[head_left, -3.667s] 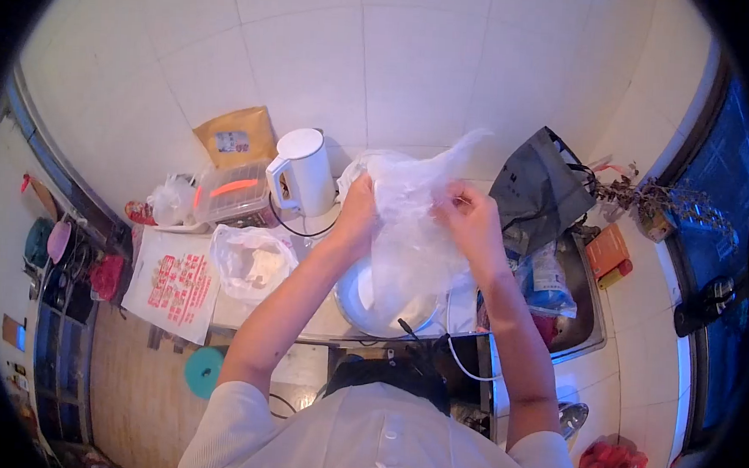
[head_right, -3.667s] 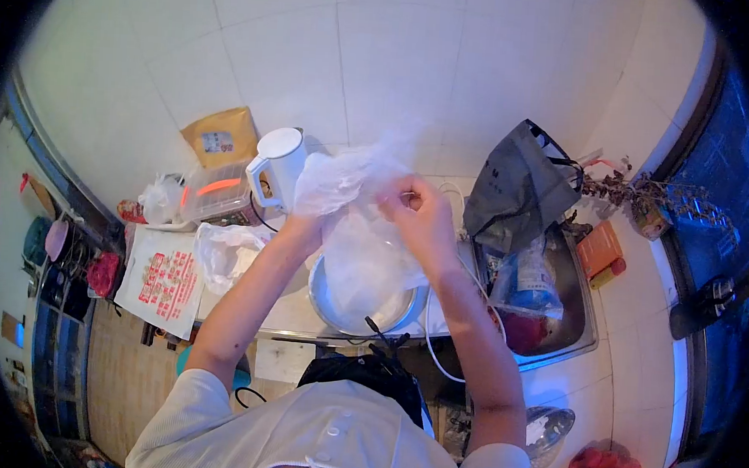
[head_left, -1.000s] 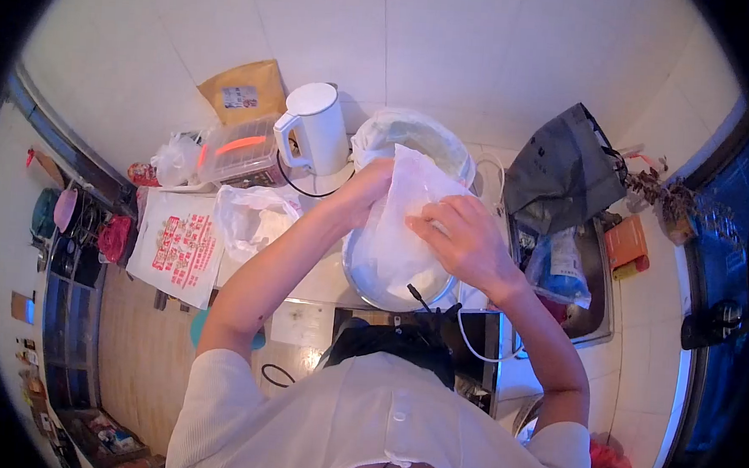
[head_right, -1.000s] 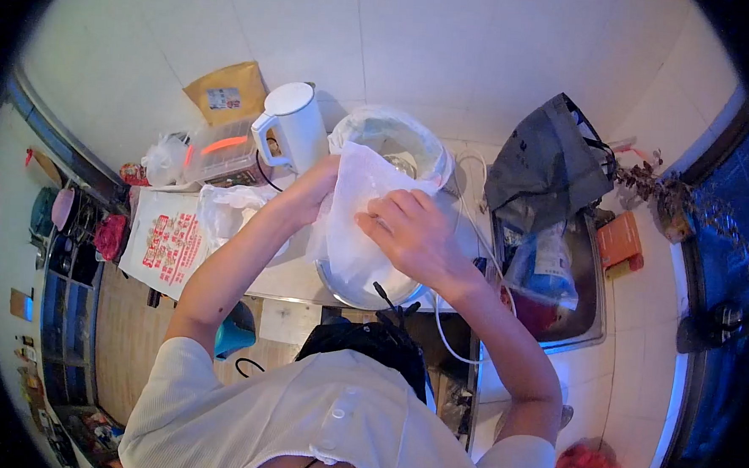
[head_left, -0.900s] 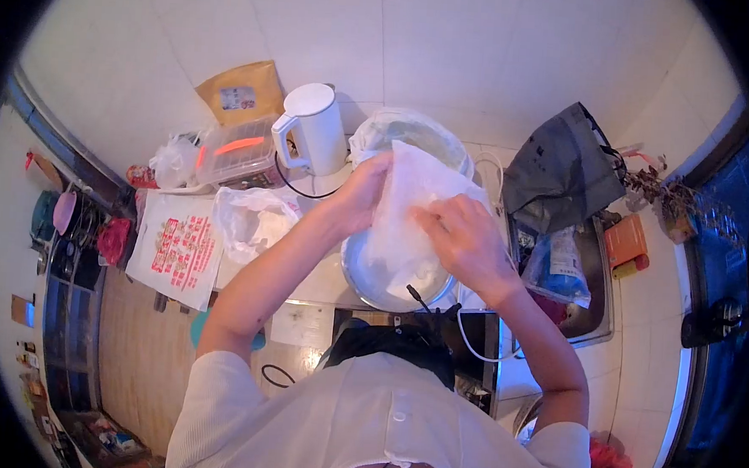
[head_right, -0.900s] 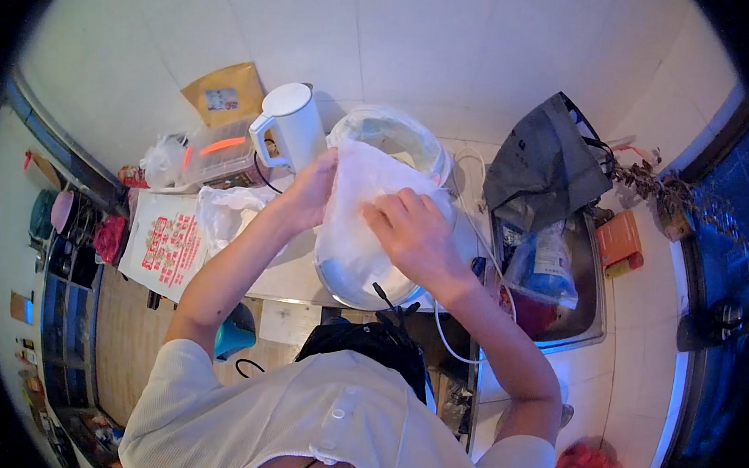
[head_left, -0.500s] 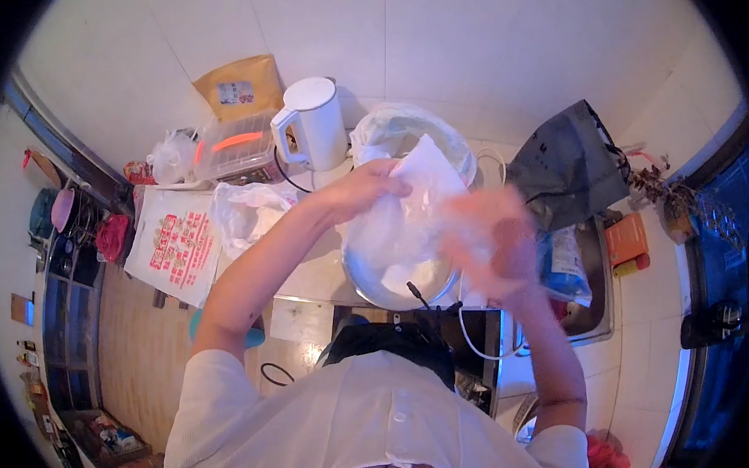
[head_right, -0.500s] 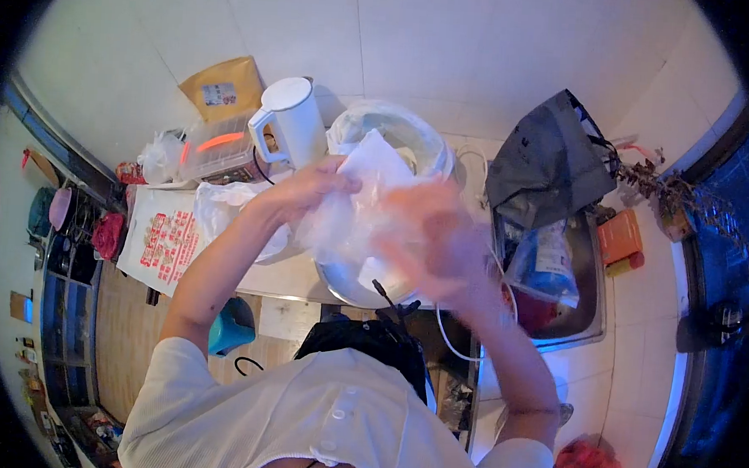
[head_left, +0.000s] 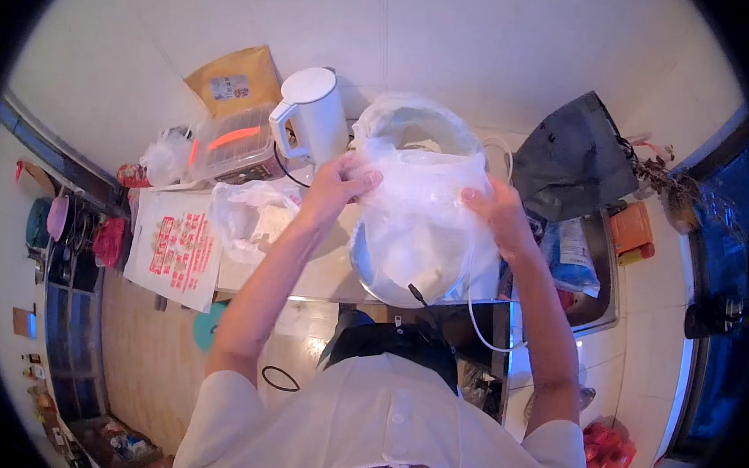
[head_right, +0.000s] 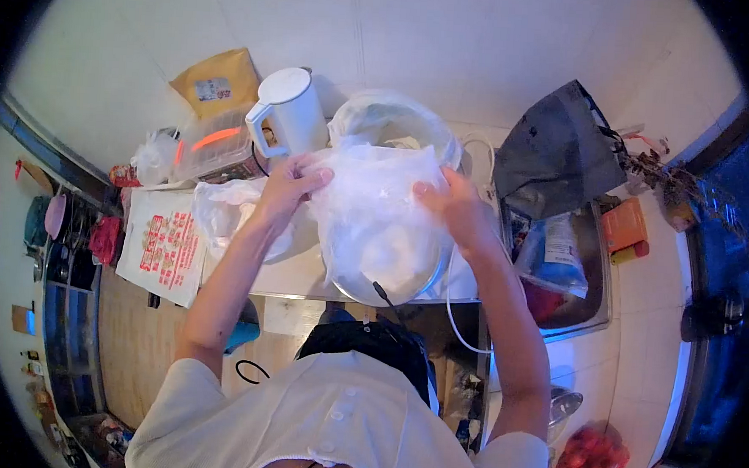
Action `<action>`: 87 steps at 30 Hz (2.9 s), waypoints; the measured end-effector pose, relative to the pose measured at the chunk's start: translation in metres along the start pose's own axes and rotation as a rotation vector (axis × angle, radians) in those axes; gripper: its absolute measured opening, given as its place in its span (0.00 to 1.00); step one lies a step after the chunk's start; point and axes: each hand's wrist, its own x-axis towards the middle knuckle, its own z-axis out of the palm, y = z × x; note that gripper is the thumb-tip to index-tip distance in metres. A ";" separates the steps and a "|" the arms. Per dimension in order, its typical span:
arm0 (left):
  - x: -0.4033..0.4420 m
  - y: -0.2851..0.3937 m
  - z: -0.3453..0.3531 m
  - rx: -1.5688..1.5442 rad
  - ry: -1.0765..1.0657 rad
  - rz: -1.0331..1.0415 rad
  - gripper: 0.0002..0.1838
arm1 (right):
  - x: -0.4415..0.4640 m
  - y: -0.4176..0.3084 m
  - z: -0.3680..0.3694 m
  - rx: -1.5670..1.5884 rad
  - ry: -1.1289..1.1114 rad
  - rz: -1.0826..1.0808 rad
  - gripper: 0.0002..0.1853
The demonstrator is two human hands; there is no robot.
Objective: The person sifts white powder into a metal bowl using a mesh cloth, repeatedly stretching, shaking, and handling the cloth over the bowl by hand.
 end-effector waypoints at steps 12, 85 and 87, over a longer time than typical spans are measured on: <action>-0.018 -0.061 -0.018 -0.381 -0.238 -0.414 0.21 | -0.014 0.062 0.047 0.134 0.058 0.174 0.15; 0.045 -0.141 0.019 -0.989 -0.186 -0.531 0.20 | 0.043 0.077 0.017 -0.958 0.206 -0.587 0.20; 0.043 -0.135 0.018 -0.955 -0.156 -0.512 0.20 | 0.061 0.079 0.010 -0.857 0.376 -0.449 0.19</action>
